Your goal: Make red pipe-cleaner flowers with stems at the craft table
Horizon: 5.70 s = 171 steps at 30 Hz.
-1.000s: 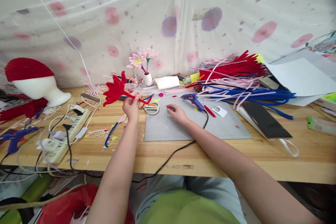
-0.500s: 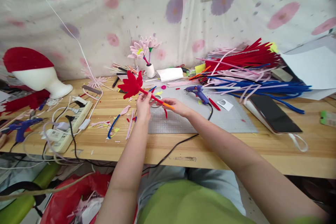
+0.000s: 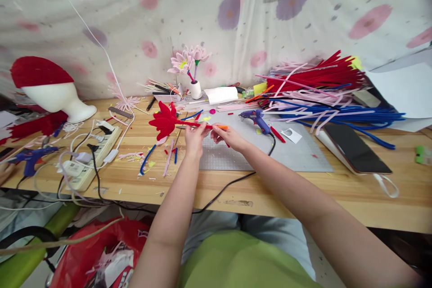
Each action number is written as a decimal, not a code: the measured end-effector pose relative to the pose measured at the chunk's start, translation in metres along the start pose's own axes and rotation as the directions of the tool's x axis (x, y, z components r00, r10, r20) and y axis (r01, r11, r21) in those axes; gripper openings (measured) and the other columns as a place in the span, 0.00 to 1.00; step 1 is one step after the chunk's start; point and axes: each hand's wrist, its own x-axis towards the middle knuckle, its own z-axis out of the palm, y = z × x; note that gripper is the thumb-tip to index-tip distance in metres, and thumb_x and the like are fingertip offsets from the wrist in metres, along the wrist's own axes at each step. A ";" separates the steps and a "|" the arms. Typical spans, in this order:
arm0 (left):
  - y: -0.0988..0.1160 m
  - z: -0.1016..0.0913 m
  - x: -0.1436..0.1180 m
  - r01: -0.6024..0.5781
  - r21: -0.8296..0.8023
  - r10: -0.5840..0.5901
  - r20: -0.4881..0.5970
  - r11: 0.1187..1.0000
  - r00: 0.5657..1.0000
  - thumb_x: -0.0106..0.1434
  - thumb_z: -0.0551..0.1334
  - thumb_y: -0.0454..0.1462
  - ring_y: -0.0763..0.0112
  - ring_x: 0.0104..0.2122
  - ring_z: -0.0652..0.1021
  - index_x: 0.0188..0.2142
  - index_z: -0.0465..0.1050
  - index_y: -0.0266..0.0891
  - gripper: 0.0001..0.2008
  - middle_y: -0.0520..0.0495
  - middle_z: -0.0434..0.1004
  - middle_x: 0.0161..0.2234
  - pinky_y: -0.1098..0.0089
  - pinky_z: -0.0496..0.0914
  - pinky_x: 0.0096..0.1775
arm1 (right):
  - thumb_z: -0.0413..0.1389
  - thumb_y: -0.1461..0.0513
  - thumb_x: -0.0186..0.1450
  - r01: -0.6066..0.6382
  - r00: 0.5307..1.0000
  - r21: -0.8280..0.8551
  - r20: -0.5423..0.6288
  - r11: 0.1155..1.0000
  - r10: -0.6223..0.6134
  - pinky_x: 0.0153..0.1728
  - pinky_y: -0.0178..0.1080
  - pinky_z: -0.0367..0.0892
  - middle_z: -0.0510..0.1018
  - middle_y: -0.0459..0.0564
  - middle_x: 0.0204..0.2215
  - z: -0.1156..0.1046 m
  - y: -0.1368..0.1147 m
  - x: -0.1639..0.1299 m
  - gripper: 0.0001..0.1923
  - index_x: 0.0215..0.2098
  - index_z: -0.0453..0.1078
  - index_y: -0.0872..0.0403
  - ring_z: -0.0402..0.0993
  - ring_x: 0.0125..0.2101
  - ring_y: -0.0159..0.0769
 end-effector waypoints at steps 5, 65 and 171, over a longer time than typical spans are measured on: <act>-0.003 0.002 -0.009 0.085 0.001 -0.085 -0.041 0.996 0.996 0.43 0.69 0.32 0.73 0.26 0.77 0.28 0.65 0.35 0.14 0.51 0.74 0.24 0.65 0.71 0.37 | 0.53 0.49 0.57 -0.033 0.997 -0.059 0.062 0.998 0.036 0.19 0.28 0.56 0.68 0.43 0.23 -0.006 0.003 -0.003 0.17 0.29 0.63 0.56 0.59 0.19 0.22; 0.001 -0.004 -0.006 0.037 0.011 -0.038 0.156 0.999 0.987 0.39 0.71 0.32 0.73 0.23 0.76 0.26 0.62 0.36 0.18 0.54 0.72 0.21 0.72 0.70 0.30 | 0.59 0.59 0.52 -0.097 0.991 -0.270 -0.111 0.958 0.069 0.24 0.32 0.59 0.70 0.45 0.18 -0.029 0.003 0.029 0.09 0.25 0.68 0.58 0.63 0.20 0.26; 0.004 -0.027 0.021 -0.203 0.229 0.158 0.203 0.952 0.966 0.39 0.70 0.34 0.75 0.23 0.75 0.26 0.59 0.37 0.20 0.55 0.70 0.22 0.72 0.72 0.28 | 0.52 0.60 0.57 0.021 0.982 -0.691 -0.122 0.723 -0.146 0.26 0.33 0.50 0.67 0.44 0.19 -0.027 -0.027 0.021 0.09 0.24 0.68 0.56 0.58 0.24 0.27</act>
